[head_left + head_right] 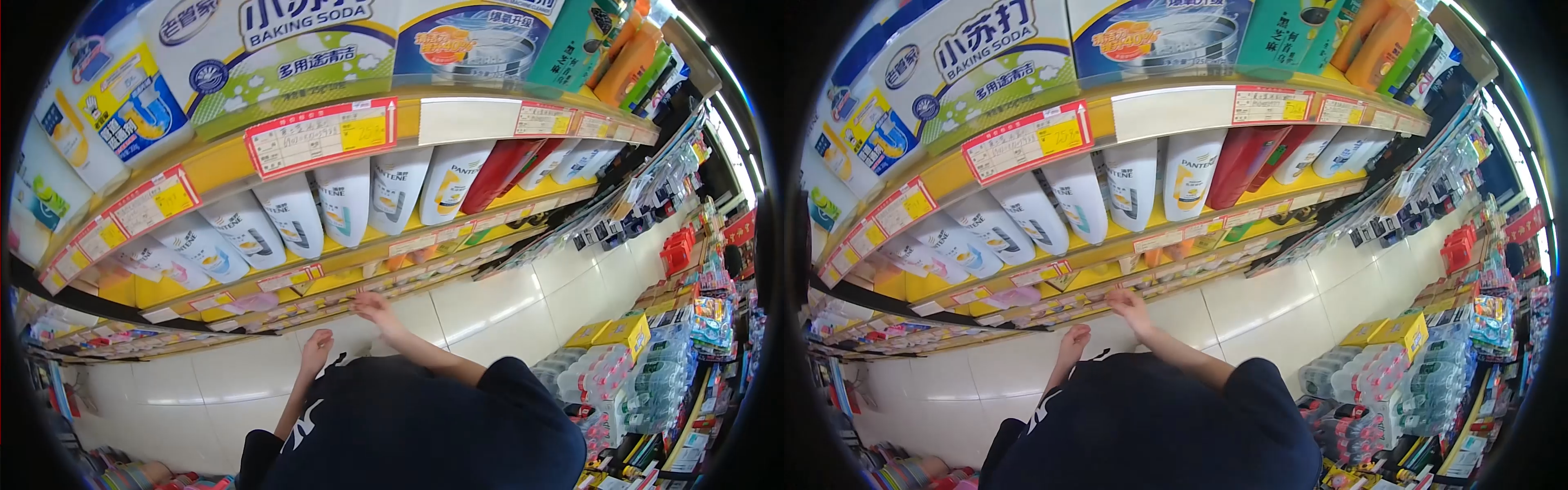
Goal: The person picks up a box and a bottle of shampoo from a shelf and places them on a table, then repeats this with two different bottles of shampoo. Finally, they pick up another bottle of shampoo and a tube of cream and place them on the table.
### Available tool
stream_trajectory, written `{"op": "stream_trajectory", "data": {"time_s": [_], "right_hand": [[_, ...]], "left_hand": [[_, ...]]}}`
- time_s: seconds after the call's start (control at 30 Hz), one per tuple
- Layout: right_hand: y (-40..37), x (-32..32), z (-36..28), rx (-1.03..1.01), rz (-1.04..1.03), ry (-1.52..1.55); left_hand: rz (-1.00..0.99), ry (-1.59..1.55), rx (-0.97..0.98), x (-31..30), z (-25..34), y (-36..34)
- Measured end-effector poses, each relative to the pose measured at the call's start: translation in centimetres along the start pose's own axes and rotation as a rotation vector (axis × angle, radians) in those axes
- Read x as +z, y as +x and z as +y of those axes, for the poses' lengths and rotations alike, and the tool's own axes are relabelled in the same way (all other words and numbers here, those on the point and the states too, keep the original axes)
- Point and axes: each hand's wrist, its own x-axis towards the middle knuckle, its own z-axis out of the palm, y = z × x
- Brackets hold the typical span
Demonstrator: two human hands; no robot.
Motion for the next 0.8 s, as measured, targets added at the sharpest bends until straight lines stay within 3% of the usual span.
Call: {"op": "stream_trajectory", "data": {"time_s": [0.03, 0.1, 0.27, 0.4, 0.5, 0.73, 0.8], "right_hand": [[-1.0, -0.8, -2.4, -0.007, -0.051, 0.06], [-2.6, -1.6, -8.7, -0.179, 0.132, -0.027], [-4.8, -1.1, -24.3, -0.861, 0.376, -0.308], [-3.8, 0.6, -29.8, -1.188, 0.344, -0.392], [-2.2, 1.3, -30.9, -1.383, 0.478, -0.741], [-0.3, 3.3, -32.1, -1.472, 0.619, -1.113], [-0.6, 3.6, -32.1, -1.443, 0.634, -1.068]], "left_hand": [[-0.041, 0.017, 0.008, 0.3, 0.6, 0.0], [-0.128, 0.017, -0.01, 1.1, 0.5, 0.7], [-0.313, -0.046, -0.001, 4.7, 3.5, 2.8], [-0.539, 0.039, 0.121, 7.6, 9.0, 4.3], [-0.578, 0.112, 0.238, 9.2, 12.3, 4.3], [-0.54, 0.073, 0.191, 9.5, 14.6, 3.0], [-0.52, 0.033, 0.226, 9.3, 13.6, 3.3]]}}
